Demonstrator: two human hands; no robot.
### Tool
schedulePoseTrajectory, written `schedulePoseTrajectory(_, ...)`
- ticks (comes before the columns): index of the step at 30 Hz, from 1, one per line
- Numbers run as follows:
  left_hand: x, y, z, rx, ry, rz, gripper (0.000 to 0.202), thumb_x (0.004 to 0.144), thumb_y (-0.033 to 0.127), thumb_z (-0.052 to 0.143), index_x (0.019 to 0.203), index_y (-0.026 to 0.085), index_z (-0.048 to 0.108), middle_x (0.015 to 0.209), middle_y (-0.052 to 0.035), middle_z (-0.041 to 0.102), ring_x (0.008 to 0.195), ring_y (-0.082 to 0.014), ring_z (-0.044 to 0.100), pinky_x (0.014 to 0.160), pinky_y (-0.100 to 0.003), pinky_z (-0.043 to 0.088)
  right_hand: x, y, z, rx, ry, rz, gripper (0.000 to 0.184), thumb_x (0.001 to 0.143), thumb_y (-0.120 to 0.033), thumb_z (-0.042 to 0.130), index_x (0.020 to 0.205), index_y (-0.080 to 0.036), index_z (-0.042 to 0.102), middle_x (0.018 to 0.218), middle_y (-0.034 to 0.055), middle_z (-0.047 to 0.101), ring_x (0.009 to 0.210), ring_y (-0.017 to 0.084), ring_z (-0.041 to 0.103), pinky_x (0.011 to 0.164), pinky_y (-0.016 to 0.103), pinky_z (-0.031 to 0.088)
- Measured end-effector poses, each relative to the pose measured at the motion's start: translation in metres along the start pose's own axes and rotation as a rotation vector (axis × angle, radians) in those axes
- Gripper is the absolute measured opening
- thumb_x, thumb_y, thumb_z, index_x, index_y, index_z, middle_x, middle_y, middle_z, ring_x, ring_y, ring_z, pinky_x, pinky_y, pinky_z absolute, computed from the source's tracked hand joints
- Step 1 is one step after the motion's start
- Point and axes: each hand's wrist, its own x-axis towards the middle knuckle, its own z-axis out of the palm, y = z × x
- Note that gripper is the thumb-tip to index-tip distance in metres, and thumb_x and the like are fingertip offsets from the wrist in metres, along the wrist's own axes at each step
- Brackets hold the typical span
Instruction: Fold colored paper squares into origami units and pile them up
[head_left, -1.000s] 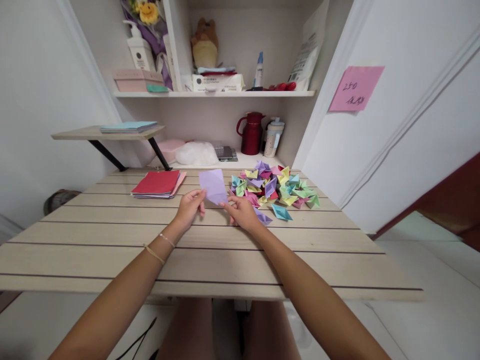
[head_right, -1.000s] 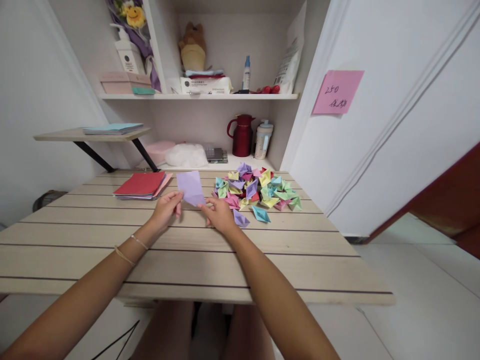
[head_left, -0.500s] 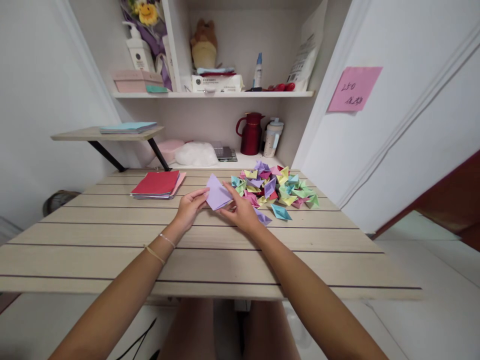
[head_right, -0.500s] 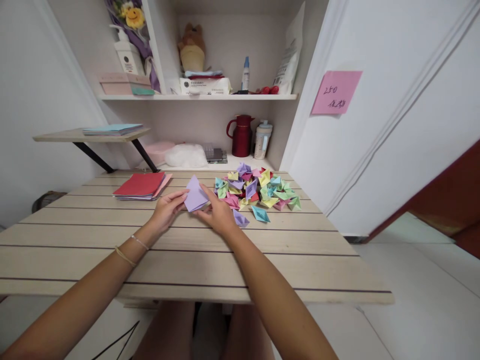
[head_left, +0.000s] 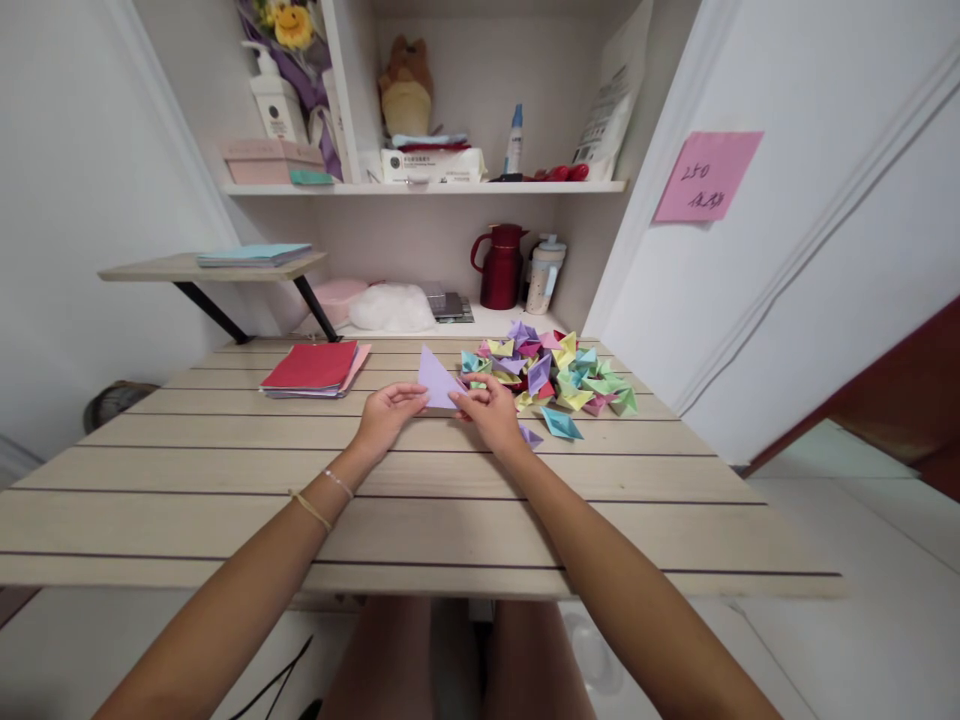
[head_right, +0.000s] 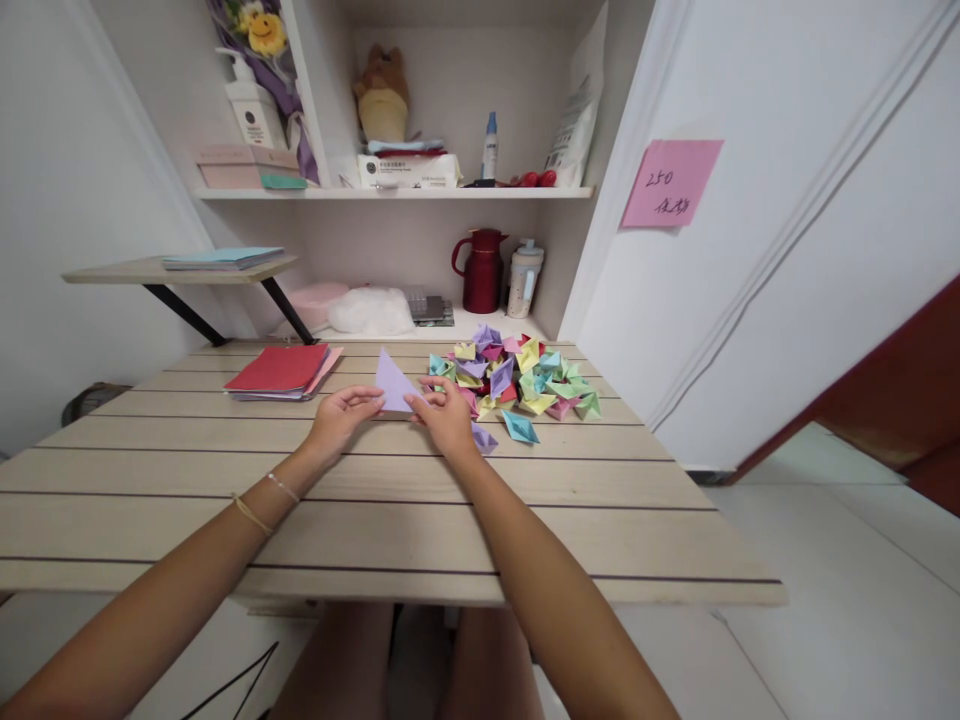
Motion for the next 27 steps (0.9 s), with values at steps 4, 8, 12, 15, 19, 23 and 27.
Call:
schedulePoseTrajectory(4,0.002,0.002,-0.002,0.013,0.012,0.000,0.061,0.057,0.026,0.076,0.112,0.017,0.050,0.072,-0.0005,0.065,0.059,-0.0123,0.063,0.055,-0.022,0.046,0.000,0.004,0.000,-0.036,-0.094,0.010,0.041,0.065,-0.047,0.065,0.094,-0.017,0.064,0.067,0.0009,0.064,0.058,0.016,0.061,0.051,0.025,0.047)
schedulePoseTrajectory(8,0.004,0.000,-0.004,0.060,0.007,-0.012,0.050,0.061,0.029,0.073,0.105,0.016,0.053,0.076,-0.0012,0.064,0.052,-0.0083,0.058,0.045,-0.017,0.037,0.001,0.010,0.000,-0.139,-0.127,0.000,0.034,0.070,-0.049,0.059,0.079,-0.018,0.069,0.068,0.0015,0.064,0.074,0.021,0.061,0.049,0.026,0.047)
schedulePoseTrajectory(12,0.004,-0.005,-0.004,0.077,-0.036,-0.022,0.032,0.064,0.032,0.071,0.088,0.014,0.059,0.064,0.0006,0.060,0.048,-0.0067,0.051,0.046,-0.018,0.038,0.002,0.010,0.000,-0.174,-0.110,-0.064,0.031,0.071,-0.045,0.058,0.078,-0.018,0.070,0.070,-0.0001,0.065,0.080,0.021,0.060,0.059,0.027,0.048)
schedulePoseTrajectory(15,0.003,-0.007,-0.004,0.066,-0.081,-0.035,0.027,0.067,0.033,0.068,0.083,0.014,0.061,0.054,0.0026,0.055,0.046,-0.0065,0.048,0.048,-0.018,0.038,0.001,0.006,-0.002,-0.176,-0.109,-0.082,0.027,0.068,-0.041,0.063,0.078,-0.017,0.071,0.069,-0.0005,0.067,0.073,0.017,0.060,0.069,0.028,0.046)
schedulePoseTrajectory(19,0.001,-0.007,-0.003,-0.012,-0.086,-0.081,0.028,0.068,0.034,0.068,0.085,0.014,0.060,0.056,0.0021,0.056,0.049,-0.0066,0.050,0.051,-0.018,0.041,0.000,0.002,-0.003,-0.140,-0.100,-0.024,0.025,0.061,-0.040,0.070,0.073,-0.018,0.072,0.070,0.0016,0.069,0.073,0.017,0.060,0.070,0.028,0.045)
schedulePoseTrajectory(23,-0.001,-0.007,-0.001,-0.094,-0.126,-0.142,0.030,0.067,0.033,0.070,0.087,0.014,0.059,0.059,0.0021,0.056,0.051,-0.0058,0.050,0.054,-0.018,0.043,0.000,-0.001,-0.001,-0.094,-0.085,0.022,0.025,0.055,-0.040,0.074,0.067,-0.018,0.070,0.074,0.0037,0.070,0.077,0.019,0.061,0.068,0.027,0.044)
schedulePoseTrajectory(27,-0.001,-0.007,-0.001,-0.159,-0.157,-0.160,0.029,0.067,0.031,0.070,0.088,0.014,0.060,0.061,0.0022,0.056,0.051,-0.0047,0.048,0.054,-0.016,0.042,-0.003,-0.003,0.002,0.043,-0.099,0.118,0.025,0.054,-0.039,0.076,0.061,-0.016,0.067,0.067,0.0034,0.067,0.072,0.017,0.061,0.066,0.027,0.045)
